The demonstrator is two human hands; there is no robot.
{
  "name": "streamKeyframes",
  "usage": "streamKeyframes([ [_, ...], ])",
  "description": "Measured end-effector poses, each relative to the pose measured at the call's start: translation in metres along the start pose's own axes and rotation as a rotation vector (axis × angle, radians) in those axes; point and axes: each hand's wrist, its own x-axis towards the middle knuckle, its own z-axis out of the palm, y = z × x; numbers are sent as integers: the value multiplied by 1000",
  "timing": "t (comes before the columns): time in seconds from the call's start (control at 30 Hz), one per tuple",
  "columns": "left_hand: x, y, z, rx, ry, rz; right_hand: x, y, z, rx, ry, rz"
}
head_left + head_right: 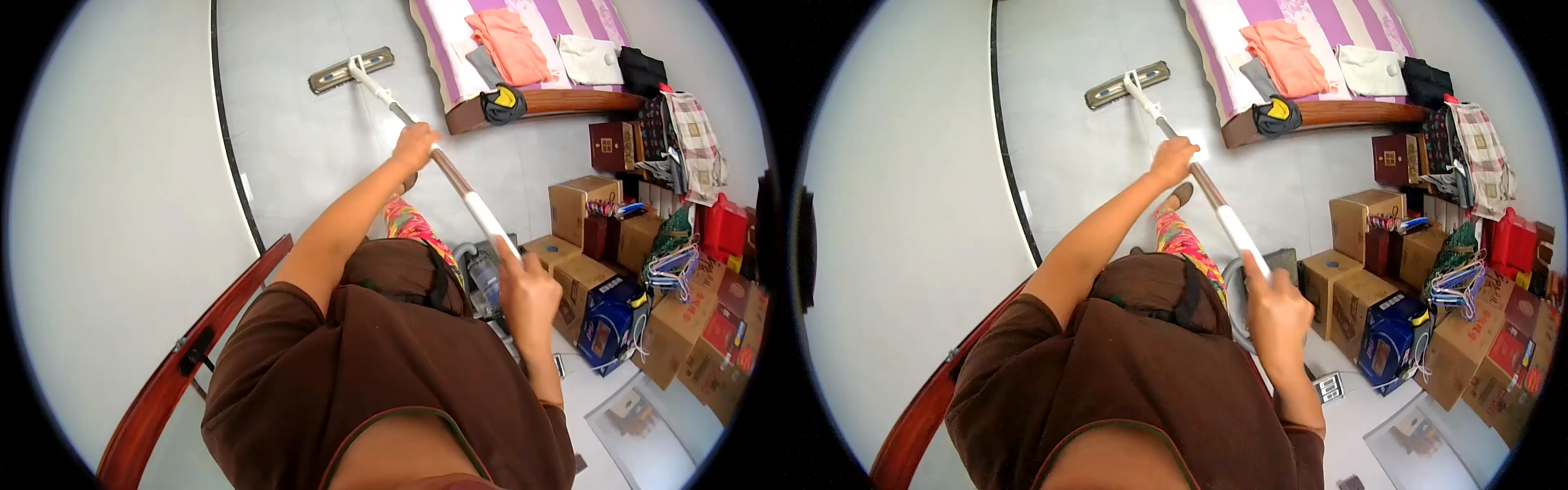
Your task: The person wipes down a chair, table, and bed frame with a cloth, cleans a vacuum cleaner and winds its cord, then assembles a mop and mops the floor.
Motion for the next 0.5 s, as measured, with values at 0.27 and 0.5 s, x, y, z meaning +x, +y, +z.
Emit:
streamKeyframes([
  [0.27,101,-56,-24,233,-144,-206,158,54,79,233,-82,18],
  [0.5,153,-21,23,368,-395,96,130,114,17,414,-164,119],
])
